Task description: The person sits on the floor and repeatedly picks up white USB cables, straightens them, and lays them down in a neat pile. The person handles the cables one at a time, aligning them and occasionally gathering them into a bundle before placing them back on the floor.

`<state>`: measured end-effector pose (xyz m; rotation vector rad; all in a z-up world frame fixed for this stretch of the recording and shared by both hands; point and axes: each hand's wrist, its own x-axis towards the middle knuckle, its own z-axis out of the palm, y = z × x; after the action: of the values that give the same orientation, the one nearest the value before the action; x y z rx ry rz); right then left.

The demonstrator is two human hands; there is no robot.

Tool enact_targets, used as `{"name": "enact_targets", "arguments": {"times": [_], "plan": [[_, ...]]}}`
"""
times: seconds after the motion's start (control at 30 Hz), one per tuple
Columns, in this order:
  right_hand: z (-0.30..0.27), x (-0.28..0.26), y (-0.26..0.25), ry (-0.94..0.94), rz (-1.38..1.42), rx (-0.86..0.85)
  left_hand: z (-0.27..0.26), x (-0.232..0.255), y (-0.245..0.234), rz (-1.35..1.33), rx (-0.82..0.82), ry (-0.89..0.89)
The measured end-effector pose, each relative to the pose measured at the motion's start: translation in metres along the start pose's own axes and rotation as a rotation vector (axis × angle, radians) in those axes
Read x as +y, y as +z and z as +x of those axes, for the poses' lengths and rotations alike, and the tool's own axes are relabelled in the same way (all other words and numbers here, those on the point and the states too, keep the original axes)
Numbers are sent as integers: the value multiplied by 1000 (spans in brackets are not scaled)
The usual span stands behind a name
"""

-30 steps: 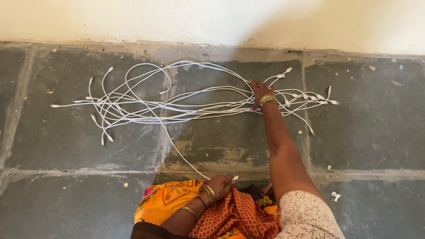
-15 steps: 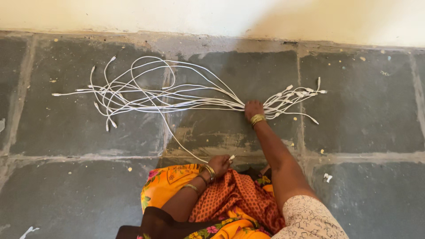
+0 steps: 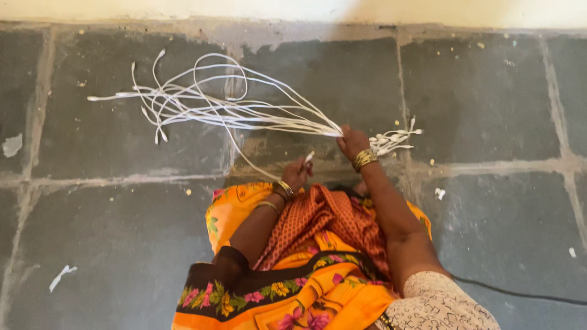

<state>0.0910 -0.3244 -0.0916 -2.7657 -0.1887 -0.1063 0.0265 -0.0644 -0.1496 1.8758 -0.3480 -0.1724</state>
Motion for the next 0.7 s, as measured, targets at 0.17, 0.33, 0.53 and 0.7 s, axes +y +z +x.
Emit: {"name": "enact_targets", "arguments": {"times": [0.17, 0.33, 0.53, 0.7], "plan": [[-37, -58, -55, -262, 22, 0, -19, 93, -36, 266, 369, 403], [-60, -128, -115, -402, 73, -103, -1, 164, -62, 292, 247, 531], [-63, -127, -169, -510, 558, -183, 20, 160, -73, -87, -92, 249], [-66, -100, -161, -338, 723, -309, 4, 177, -86, -376, -82, 8]]}}
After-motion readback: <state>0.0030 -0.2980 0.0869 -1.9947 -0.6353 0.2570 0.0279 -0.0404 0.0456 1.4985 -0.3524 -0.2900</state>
